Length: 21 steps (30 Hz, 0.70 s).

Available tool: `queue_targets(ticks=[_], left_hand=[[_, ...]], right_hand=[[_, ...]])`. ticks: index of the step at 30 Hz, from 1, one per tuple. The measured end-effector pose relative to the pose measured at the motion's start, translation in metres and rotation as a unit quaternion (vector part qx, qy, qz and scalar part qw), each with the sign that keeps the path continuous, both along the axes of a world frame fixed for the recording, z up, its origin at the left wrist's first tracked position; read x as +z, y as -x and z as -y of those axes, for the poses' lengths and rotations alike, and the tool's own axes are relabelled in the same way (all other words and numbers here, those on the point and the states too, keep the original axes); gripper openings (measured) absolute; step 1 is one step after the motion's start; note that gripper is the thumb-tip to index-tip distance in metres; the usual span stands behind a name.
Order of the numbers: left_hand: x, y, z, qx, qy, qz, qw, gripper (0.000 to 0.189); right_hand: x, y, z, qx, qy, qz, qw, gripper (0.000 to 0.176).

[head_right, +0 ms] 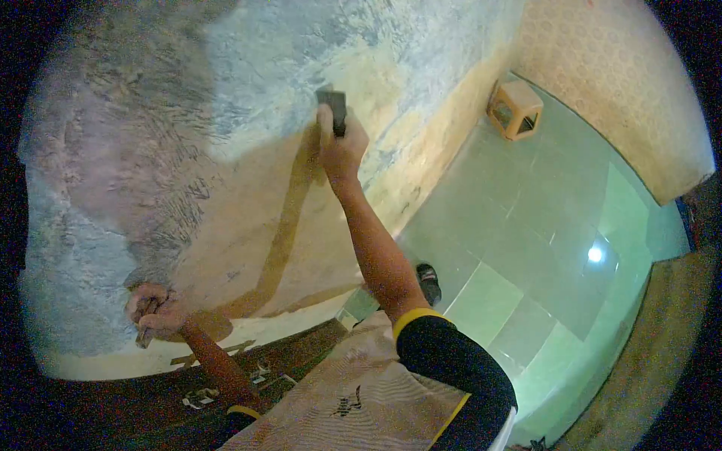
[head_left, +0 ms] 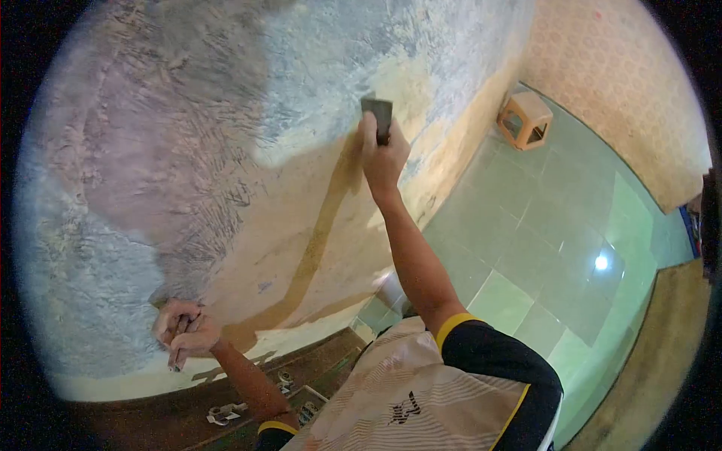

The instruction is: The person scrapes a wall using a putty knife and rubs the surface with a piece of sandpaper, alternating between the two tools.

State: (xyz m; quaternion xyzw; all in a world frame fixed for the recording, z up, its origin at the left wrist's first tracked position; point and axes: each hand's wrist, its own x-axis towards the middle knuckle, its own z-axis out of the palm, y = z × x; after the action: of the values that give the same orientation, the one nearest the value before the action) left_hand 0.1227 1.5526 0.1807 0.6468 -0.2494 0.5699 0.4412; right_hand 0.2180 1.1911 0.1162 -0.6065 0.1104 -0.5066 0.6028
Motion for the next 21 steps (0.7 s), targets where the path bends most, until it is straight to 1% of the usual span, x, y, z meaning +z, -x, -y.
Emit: queue_targets(ticks=[1, 2, 4, 5, 6, 8, 9, 10, 11, 12, 13, 14, 15, 16, 18, 19, 20, 21], left_hand=[[-0.001, 0.001, -0.001, 0.010, -0.008, 0.013, 1.000, 0.063], [-0.003, 0.000, -0.002, 0.021, -0.017, 0.029, 0.999, 0.066], [-0.009, -0.009, -0.016, 0.028, -0.027, 0.031, 0.999, 0.067], [-0.010, -0.003, -0.019, 0.042, -0.042, 0.022, 0.998, 0.068], [-0.012, -0.001, -0.018, 0.044, -0.046, 0.014, 0.998, 0.068], [-0.002, -0.003, 0.003, 0.093, -0.040, 0.063, 0.993, 0.065], [-0.003, -0.005, -0.003, 0.072, -0.056, 0.064, 0.994, 0.062], [0.002, -0.005, 0.004, 0.072, -0.054, 0.070, 0.993, 0.062], [0.008, 0.002, 0.015, 0.120, -0.055, -0.002, 0.991, 0.062], [0.010, 0.012, 0.024, 0.166, -0.060, -0.080, 0.981, 0.063], [0.004, 0.014, 0.031, 0.165, -0.061, -0.080, 0.981, 0.063], [-0.006, 0.012, 0.040, 0.101, -0.010, -0.111, 0.989, 0.063], [-0.011, 0.012, 0.049, 0.036, 0.040, -0.142, 0.988, 0.063], [-0.008, 0.007, 0.063, 0.032, 0.041, -0.137, 0.989, 0.063], [0.000, -0.007, 0.100, -0.065, -0.110, -0.111, 0.986, 0.041], [0.003, -0.012, 0.109, -0.111, -0.188, -0.104, 0.970, 0.030], [0.008, -0.021, 0.117, -0.113, -0.188, -0.104, 0.970, 0.030], [0.014, -0.031, 0.126, -0.020, -0.271, -0.059, 0.960, 0.021]], right_hand=[[-0.001, 0.001, 0.004, 0.044, -0.090, -0.090, 0.991, 0.021], [-0.011, -0.003, -0.006, -0.053, 0.077, 0.002, 0.996, 0.022], [-0.013, -0.001, -0.019, -0.055, 0.095, 0.059, 0.992, 0.023], [-0.010, 0.001, -0.012, -0.055, 0.080, 0.045, 0.994, 0.025], [-0.008, 0.003, 0.000, 0.060, -0.067, -0.122, 0.988, 0.026], [-0.006, 0.004, -0.007, 0.029, -0.046, -0.061, 0.997, 0.027], [-0.012, 0.001, -0.021, -0.014, 0.029, 0.021, 0.999, 0.025], [-0.017, -0.002, -0.031, -0.060, 0.107, 0.107, 0.987, 0.025], [-0.014, 0.004, -0.026, -0.062, 0.127, 0.062, 0.988, 0.024], [-0.014, 0.007, -0.023, -0.061, 0.125, 0.059, 0.989, 0.024], [-0.010, 0.003, -0.017, -0.028, 0.011, 0.028, 0.999, 0.024], [-0.006, -0.001, -0.013, 0.007, -0.100, 0.001, 0.995, 0.026], [-0.008, 0.003, -0.019, -0.017, -0.044, -0.028, 0.998, 0.027], [-0.011, -0.002, -0.027, -0.089, 0.066, 0.079, 0.991, 0.030], [-0.014, -0.004, -0.027, -0.096, 0.080, 0.104, 0.987, 0.029], [-0.012, 0.003, -0.020, -0.036, -0.016, 0.028, 0.999, 0.024], [-0.006, 0.006, -0.009, 0.023, -0.111, -0.043, 0.993, 0.022], [-0.014, 0.000, -0.008, 0.003, -0.104, -0.063, 0.993, 0.021]])
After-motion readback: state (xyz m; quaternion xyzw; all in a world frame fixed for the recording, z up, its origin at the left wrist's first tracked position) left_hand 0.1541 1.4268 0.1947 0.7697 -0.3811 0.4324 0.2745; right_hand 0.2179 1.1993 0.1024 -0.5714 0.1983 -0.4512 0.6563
